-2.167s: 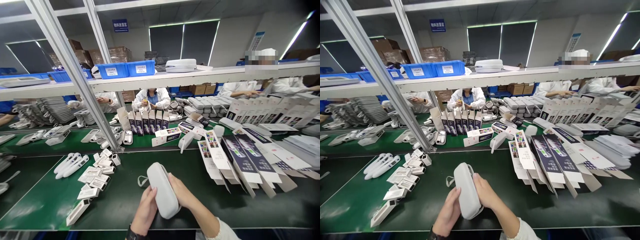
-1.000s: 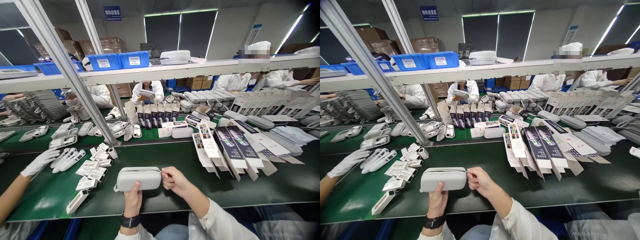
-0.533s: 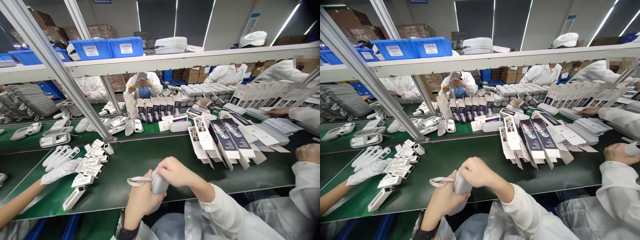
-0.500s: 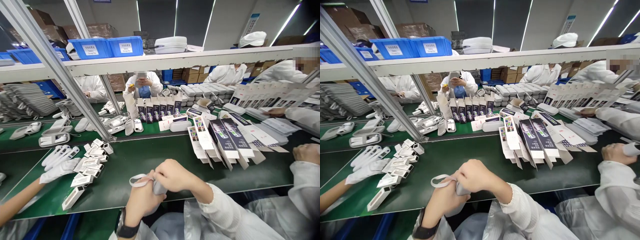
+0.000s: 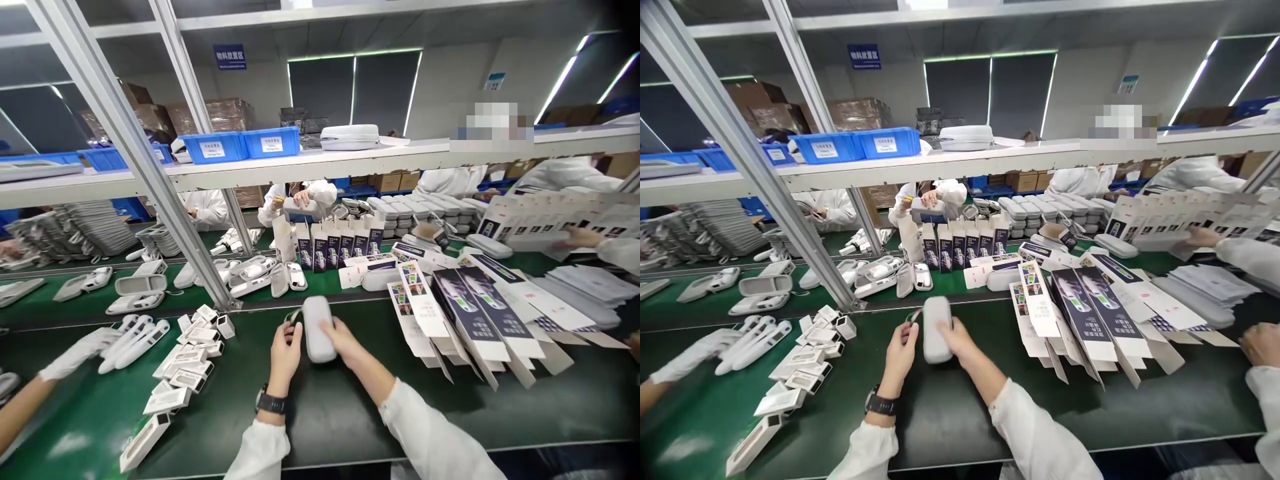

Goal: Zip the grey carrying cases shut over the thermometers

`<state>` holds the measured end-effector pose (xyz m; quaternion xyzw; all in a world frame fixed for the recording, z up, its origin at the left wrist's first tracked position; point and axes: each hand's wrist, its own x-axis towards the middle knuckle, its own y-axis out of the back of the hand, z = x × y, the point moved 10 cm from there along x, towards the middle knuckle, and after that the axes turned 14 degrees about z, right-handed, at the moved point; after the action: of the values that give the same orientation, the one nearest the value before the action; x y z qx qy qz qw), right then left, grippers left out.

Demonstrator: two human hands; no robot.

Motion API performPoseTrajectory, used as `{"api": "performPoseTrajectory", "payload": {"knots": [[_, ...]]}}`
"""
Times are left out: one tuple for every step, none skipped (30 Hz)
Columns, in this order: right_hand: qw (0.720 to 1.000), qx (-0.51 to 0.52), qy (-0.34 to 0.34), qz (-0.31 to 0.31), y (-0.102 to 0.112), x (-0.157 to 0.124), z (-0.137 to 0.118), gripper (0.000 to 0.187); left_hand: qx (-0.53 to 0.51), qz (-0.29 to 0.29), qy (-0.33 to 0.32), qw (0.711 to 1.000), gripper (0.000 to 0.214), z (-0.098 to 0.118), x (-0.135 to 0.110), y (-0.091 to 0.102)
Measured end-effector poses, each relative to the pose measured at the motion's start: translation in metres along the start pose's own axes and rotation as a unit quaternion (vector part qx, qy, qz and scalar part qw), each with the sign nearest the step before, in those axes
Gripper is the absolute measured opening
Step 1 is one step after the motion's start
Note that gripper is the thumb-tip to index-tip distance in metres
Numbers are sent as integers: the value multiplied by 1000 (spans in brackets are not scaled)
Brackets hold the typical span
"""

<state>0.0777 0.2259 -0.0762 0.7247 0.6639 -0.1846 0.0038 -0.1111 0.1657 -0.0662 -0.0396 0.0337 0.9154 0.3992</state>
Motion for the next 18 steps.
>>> {"api": "performPoseTrajectory", "payload": {"knots": [[999,13,-4,38,1,18,-4,55,-17,9,20,1000,46,-3,14,-3],[998,22,1,62,2,32,-9,58,-37,12,46,998,40,-6,27,-8],[997,28,9,76,2,41,-12,60,-59,9,77,995,34,-9,41,-15],[995,30,14,90,4,44,-12,60,-82,5,112,990,30,-12,53,-23],[994,30,16,102,8,42,-9,59,-105,3,148,983,29,-15,65,-32],[994,26,18,108,11,36,-2,56,-127,5,183,975,29,-18,76,-40],[994,21,21,108,15,26,7,53,-146,11,213,966,31,-20,86,-49],[995,16,24,99,18,15,17,49,-162,18,240,957,33,-21,95,-57],[996,4,32,80,18,3,26,46,-174,25,262,949,34,-22,103,-65],[998,-13,41,52,18,-8,35,43,-182,34,282,942,36,-22,110,-73],[998,-32,48,24,16,-18,42,42,-185,41,299,935,36,-22,115,-80],[997,-51,55,-1,14,-25,48,41,-186,48,314,930,37,-22,119,-86],[996,-66,59,-20,14,-31,51,41,-185,55,328,925,38,-21,122,-92],[995,-75,59,-32,14,-33,52,43,-184,61,339,921,38,-20,123,-96],[995,-76,58,-37,15,-34,52,44,-182,67,347,917,38,-20,122,-100],[995,-70,54,-35,17,-34,50,46,-182,71,353,915,39,-20,119,-102],[997,-57,46,-28,21,-32,48,48,-182,73,355,914,38,-19,115,-103],[999,-38,33,-18,24,-29,47,51,-184,73,354,914,37,-19,109,-103]]}}
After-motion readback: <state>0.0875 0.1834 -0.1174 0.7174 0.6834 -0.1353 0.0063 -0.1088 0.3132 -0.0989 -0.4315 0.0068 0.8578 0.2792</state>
